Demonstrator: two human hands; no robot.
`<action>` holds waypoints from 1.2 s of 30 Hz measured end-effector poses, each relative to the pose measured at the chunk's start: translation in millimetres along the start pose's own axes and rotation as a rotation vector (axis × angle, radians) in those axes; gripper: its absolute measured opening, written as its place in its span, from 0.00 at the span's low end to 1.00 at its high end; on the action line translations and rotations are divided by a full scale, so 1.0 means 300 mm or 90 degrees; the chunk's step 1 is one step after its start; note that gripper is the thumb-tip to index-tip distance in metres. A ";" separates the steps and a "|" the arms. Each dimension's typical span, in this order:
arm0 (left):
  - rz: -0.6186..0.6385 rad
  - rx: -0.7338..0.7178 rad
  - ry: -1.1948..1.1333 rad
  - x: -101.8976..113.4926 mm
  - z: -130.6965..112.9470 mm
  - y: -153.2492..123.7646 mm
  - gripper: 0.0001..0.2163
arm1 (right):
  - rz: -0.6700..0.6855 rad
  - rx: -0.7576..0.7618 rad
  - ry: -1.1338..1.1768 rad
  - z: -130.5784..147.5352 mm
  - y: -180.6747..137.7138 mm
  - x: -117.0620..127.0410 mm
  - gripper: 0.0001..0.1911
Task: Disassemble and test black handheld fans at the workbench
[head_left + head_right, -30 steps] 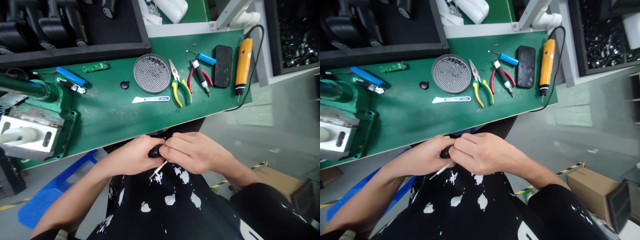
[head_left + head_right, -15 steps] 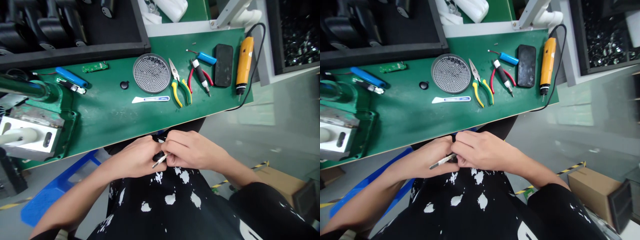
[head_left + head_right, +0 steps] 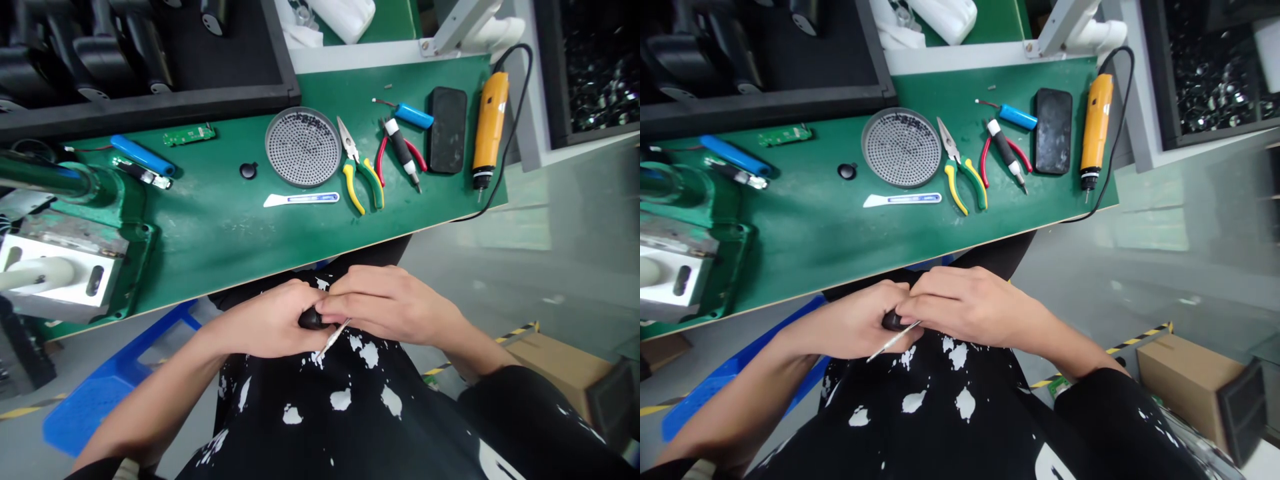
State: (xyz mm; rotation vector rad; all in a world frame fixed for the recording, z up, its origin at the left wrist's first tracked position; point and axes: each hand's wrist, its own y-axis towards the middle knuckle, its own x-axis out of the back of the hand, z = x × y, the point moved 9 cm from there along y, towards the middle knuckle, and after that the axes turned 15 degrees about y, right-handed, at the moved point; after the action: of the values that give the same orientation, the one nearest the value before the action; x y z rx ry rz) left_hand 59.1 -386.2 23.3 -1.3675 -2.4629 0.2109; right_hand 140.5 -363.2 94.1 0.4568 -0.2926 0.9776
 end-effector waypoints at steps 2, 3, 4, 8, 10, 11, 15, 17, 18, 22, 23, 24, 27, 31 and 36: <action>0.019 -0.001 0.019 -0.007 -0.004 0.003 0.13 | 0.017 0.005 -0.044 0.008 -0.004 -0.006 0.07; 0.028 0.002 0.026 -0.012 -0.004 0.004 0.13 | 0.025 0.004 -0.062 0.011 -0.005 -0.008 0.07; 0.038 0.006 0.031 -0.016 -0.002 0.005 0.13 | 0.033 0.003 -0.076 0.015 -0.006 -0.010 0.07; 0.063 0.026 0.026 -0.025 0.009 0.006 0.12 | 0.058 0.001 -0.090 0.031 -0.003 -0.016 0.09; 0.064 0.035 0.019 -0.023 0.016 0.007 0.12 | 0.063 -0.005 -0.095 0.035 -0.002 -0.017 0.10; 0.061 0.039 0.016 -0.020 0.019 0.009 0.11 | 0.067 -0.011 -0.100 0.033 -0.002 -0.019 0.10; 0.066 0.029 0.019 -0.012 0.009 0.016 0.10 | 0.091 -0.061 -0.102 0.001 -0.008 -0.035 0.12; 0.069 0.010 0.003 -0.007 -0.010 0.018 0.11 | 0.069 -0.082 -0.048 -0.017 -0.007 -0.029 0.11; 0.067 0.004 -0.019 -0.004 -0.019 0.018 0.12 | 0.038 -0.084 0.000 -0.022 -0.004 -0.017 0.11; 0.053 -0.002 -0.131 0.010 -0.041 0.013 0.16 | -0.129 -0.058 0.160 -0.028 0.005 0.054 0.09; 0.047 -0.008 -0.140 0.015 -0.046 0.011 0.15 | -0.150 -0.047 0.158 -0.024 0.006 0.063 0.09; 0.038 -0.012 -0.140 0.021 -0.048 0.009 0.13 | -0.157 -0.037 0.143 -0.017 0.006 0.067 0.09; 0.014 -0.009 -0.100 0.035 -0.044 0.005 0.11 | -0.141 0.002 0.060 0.017 0.005 0.065 0.11; -0.007 0.011 -0.046 0.044 -0.033 0.005 0.10 | -0.062 0.055 -0.096 0.072 0.006 0.047 0.14; -0.009 0.024 -0.017 0.043 -0.029 0.010 0.06 | 0.019 0.040 -0.204 0.096 0.024 0.033 0.11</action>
State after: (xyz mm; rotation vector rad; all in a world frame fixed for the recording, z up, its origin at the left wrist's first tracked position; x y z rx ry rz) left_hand 58.1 -373.9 33.2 -1.3407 -2.4765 0.2731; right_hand 138.7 -366.8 125.0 0.6698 -0.5590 0.9443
